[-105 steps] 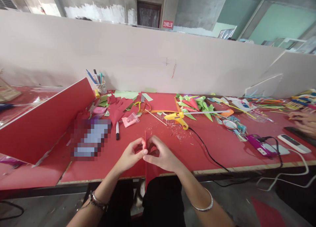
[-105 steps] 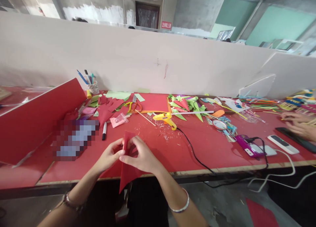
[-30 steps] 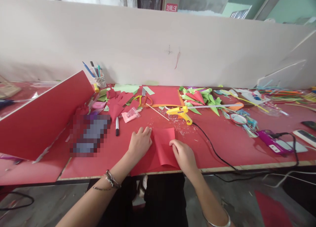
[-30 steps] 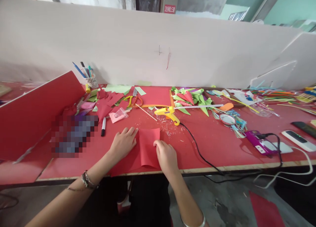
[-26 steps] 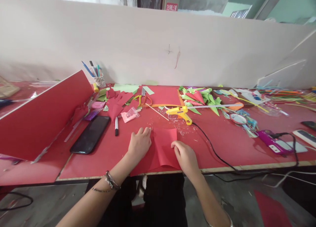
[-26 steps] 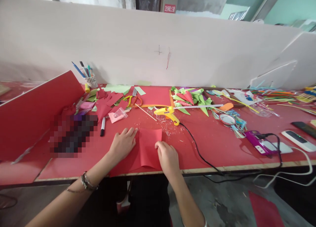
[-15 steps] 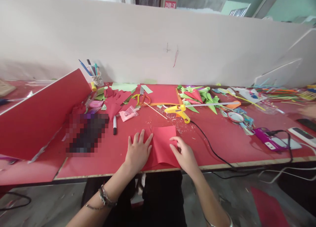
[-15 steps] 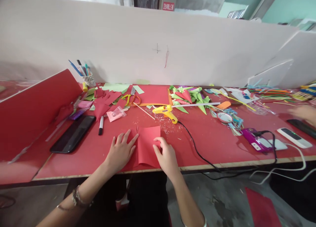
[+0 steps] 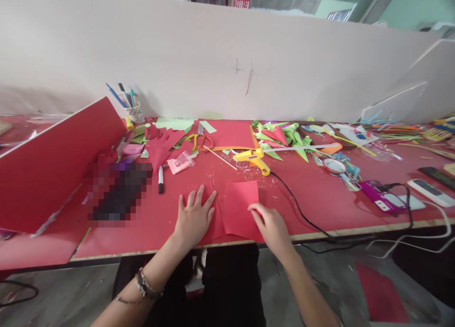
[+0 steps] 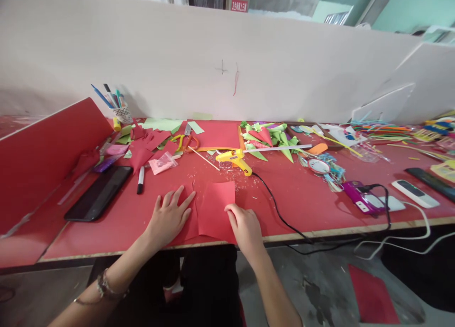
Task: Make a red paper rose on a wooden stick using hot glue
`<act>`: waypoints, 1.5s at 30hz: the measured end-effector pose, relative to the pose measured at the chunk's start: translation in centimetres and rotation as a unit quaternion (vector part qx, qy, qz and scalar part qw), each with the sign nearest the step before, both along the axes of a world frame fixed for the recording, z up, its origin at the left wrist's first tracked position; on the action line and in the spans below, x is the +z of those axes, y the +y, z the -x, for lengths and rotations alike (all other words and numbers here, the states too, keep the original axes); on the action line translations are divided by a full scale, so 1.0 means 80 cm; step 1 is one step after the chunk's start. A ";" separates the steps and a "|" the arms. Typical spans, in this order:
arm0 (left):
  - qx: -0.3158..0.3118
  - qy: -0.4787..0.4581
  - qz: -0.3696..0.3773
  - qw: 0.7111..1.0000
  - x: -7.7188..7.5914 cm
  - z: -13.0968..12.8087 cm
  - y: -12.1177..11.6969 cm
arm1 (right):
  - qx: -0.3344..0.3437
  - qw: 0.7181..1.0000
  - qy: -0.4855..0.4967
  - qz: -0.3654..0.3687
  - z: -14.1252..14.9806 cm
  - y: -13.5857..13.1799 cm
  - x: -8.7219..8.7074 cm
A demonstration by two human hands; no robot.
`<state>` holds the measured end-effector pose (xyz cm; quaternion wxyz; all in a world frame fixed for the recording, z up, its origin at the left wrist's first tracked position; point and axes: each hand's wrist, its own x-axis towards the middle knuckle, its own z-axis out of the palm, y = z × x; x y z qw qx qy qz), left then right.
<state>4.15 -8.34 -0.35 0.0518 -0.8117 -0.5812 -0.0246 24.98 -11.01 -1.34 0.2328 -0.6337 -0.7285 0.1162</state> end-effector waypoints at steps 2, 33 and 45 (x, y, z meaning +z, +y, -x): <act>-0.001 0.000 -0.004 1.000 -0.001 0.001 0.000 | 0.004 1.000 0.005 0.003 -0.008 -0.003 -0.002; -0.275 -0.080 0.121 0.951 0.012 0.031 0.044 | 0.204 0.972 0.072 0.094 -0.016 0.022 0.032; -0.247 -0.114 0.144 0.952 0.007 0.023 0.043 | 0.252 0.968 -0.015 -0.003 -0.023 0.034 0.036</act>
